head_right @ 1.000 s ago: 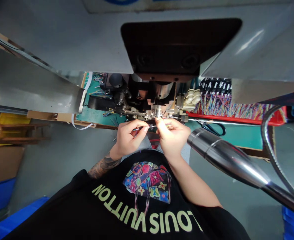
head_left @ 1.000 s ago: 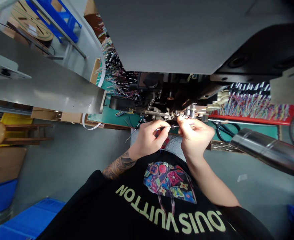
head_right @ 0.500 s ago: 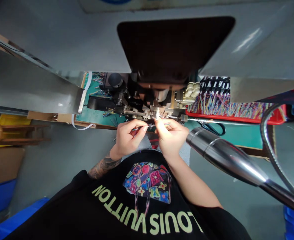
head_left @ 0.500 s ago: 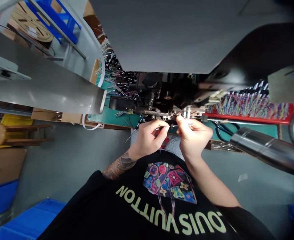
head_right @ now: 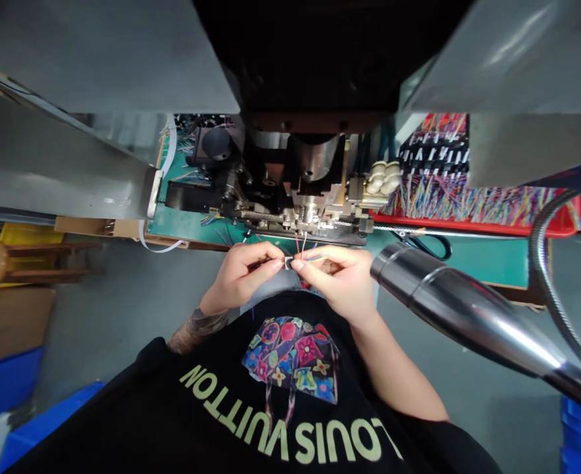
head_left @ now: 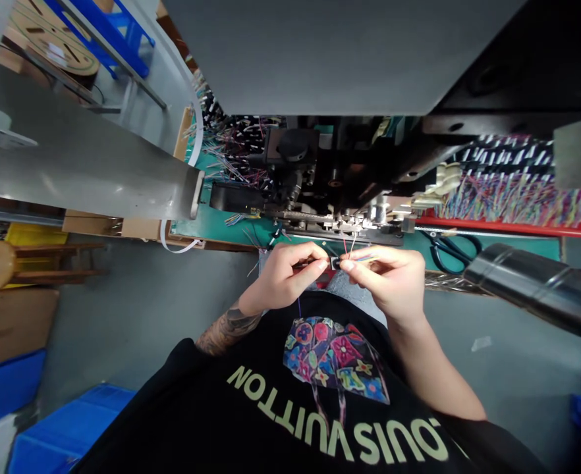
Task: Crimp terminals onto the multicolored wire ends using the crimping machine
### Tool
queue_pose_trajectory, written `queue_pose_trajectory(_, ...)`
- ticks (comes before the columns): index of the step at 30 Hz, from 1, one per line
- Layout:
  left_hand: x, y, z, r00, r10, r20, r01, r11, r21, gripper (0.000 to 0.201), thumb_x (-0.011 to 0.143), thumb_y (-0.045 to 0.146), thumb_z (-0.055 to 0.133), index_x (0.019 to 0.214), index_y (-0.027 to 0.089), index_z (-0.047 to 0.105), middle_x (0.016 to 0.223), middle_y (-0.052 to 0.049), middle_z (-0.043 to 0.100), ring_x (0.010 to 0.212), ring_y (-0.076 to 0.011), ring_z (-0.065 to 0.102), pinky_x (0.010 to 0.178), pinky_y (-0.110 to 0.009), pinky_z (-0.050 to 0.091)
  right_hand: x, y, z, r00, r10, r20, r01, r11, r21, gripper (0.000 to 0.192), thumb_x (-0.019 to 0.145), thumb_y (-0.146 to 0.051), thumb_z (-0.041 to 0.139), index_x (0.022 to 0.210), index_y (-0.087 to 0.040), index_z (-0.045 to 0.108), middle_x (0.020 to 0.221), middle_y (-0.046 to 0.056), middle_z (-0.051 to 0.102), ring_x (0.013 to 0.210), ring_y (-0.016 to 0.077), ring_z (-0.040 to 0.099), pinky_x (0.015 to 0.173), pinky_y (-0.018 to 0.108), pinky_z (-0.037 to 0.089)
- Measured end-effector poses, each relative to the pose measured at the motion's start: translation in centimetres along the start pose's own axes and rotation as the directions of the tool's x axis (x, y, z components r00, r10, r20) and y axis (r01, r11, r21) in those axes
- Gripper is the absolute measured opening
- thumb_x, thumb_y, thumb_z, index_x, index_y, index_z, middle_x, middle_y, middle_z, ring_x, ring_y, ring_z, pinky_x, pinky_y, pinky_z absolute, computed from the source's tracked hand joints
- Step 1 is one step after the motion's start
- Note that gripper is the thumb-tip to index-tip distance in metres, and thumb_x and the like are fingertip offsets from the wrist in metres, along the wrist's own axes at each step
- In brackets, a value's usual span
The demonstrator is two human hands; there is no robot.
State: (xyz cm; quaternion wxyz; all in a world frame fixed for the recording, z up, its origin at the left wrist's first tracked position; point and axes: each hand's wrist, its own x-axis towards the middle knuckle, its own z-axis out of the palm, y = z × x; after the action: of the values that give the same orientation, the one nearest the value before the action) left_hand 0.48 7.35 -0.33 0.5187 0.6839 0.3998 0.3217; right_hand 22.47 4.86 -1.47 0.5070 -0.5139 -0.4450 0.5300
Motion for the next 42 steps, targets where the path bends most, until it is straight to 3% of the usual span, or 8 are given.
queue_pose_trajectory(9, -0.6, 1.6, -0.3, 0.981, 0.049, 0.187, -0.047, 0.999, -0.015, 0.026, 0.110, 0.026, 0.066, 0.088, 0.017, 0.073, 0.071, 0.002, 0.069, 0.061, -0.0102, 0.057, 0.062, -0.026, 0.046, -1.2, -0.6, 0.4, 0.996, 0.064, -0.054, -0.054, 0.984, 0.170, 0.034, 0.085, -0.032, 0.099, 0.066, -0.020, 0.073, 0.051, -0.005, 0.053, 0.044, 0.0090, 0.043, 0.047, 0.026, 0.043)
queue_pose_trajectory(11, -0.9, 1.7, 0.0, 0.984, 0.037, 0.175, -0.027, 0.998, -0.063, 0.012, 0.109, 0.024, 0.070, 0.106, 0.017, 0.079, 0.089, -0.003, 0.081, 0.074, -0.0131, 0.070, 0.073, -0.027, 0.058, -1.5, -0.7, 0.5, 0.996, 0.070, -0.052, -0.059, 0.981, 0.187, 0.037, 0.088, -0.034, 0.097, 0.065, -0.021, 0.071, 0.049, -0.007, 0.048, 0.044, 0.0092, 0.043, 0.047, 0.025, 0.040)
queue_pose_trajectory(14, -1.4, 1.7, 0.9, 0.993, 0.021, 0.118, 0.006, 0.973, -0.230, 0.054, 0.104, 0.028, 0.082, 0.156, 0.019, 0.068, 0.120, -0.011, 0.085, 0.096, -0.0189, 0.081, 0.086, -0.031, 0.068, -1.9, -1.0, 0.5, 0.997, 0.053, -0.057, -0.043, 0.987, 0.156, 0.039, 0.092, -0.034, 0.096, 0.065, -0.021, 0.070, 0.049, -0.007, 0.047, 0.046, 0.0096, 0.043, 0.047, 0.025, 0.040)
queue_pose_trajectory(16, -1.6, 1.6, 1.6, 0.993, 0.018, 0.116, 0.021, 0.945, -0.327, 0.069, 0.103, 0.033, 0.087, 0.166, 0.021, 0.062, 0.117, -0.010, 0.085, 0.096, -0.0197, 0.082, 0.084, -0.030, 0.070, -2.1, -1.3, 0.5, 0.997, 0.043, -0.064, -0.035, 0.991, 0.127, 0.038, 0.093, -0.035, 0.096, 0.067, -0.022, 0.072, 0.050, -0.006, 0.049, 0.045, 0.0099, 0.042, 0.048, 0.026, 0.044)
queue_pose_trajectory(20, -1.6, 1.8, 2.3, 0.990, -0.001, 0.138, 0.057, 0.916, -0.396, 0.060, 0.108, 0.037, 0.086, 0.162, 0.020, 0.068, 0.112, -0.011, 0.086, 0.093, -0.0192, 0.084, 0.080, -0.028, 0.070, -2.4, -2.3, 0.5, 0.996, 0.036, -0.085, -0.023, 0.989, 0.146, 0.033, 0.092, -0.031, 0.096, 0.068, -0.022, 0.074, 0.051, -0.007, 0.051, 0.042, 0.0094, 0.041, 0.047, 0.027, 0.045)
queue_pose_trajectory(27, -1.8, 3.1, 1.9, 0.972, -0.021, 0.233, 0.138, 0.857, -0.497, 0.071, 0.106, 0.031, 0.089, 0.171, 0.020, 0.062, 0.112, -0.012, 0.090, 0.100, -0.0242, 0.089, 0.087, -0.031, 0.074, -2.7, -3.5, 0.5, 0.993, 0.100, -0.065, -0.079, 0.959, 0.272, 0.023, 0.092, -0.026, 0.095, 0.076, -0.022, 0.079, 0.051, -0.008, 0.053, 0.038, 0.0077, 0.041, 0.037, 0.022, 0.030)
queue_pose_trajectory(35, -1.8, 3.4, 2.0, 0.974, 0.001, 0.228, 0.121, 0.846, -0.520, 0.069, 0.106, 0.028, 0.089, 0.170, 0.025, 0.063, 0.112, -0.010, 0.090, 0.103, -0.0256, 0.090, 0.092, -0.034, 0.075, -2.9, -3.9, 0.6, 0.992, 0.125, -0.014, -0.113, 0.937, 0.330, 0.036, 0.095, -0.033, 0.097, 0.071, -0.022, 0.073, 0.052, -0.007, 0.053, 0.039, 0.0100, 0.048, 0.040, 0.024, 0.039)
queue_pose_trajectory(42, -1.6, 3.8, 1.9, 0.973, -0.033, 0.230, 0.144, 0.862, -0.486, 0.067, 0.106, 0.032, 0.089, 0.168, 0.023, 0.064, 0.110, -0.012, 0.090, 0.099, -0.0268, 0.090, 0.085, -0.034, 0.075, -3.1, -3.8, 0.2, 0.990, 0.139, 0.002, -0.132, 0.941, 0.312, 0.025, 0.095, -0.039, 0.098, 0.081, -0.025, 0.082, 0.051, -0.007, 0.052, 0.039, 0.0114, 0.047, 0.039, 0.027, 0.042)
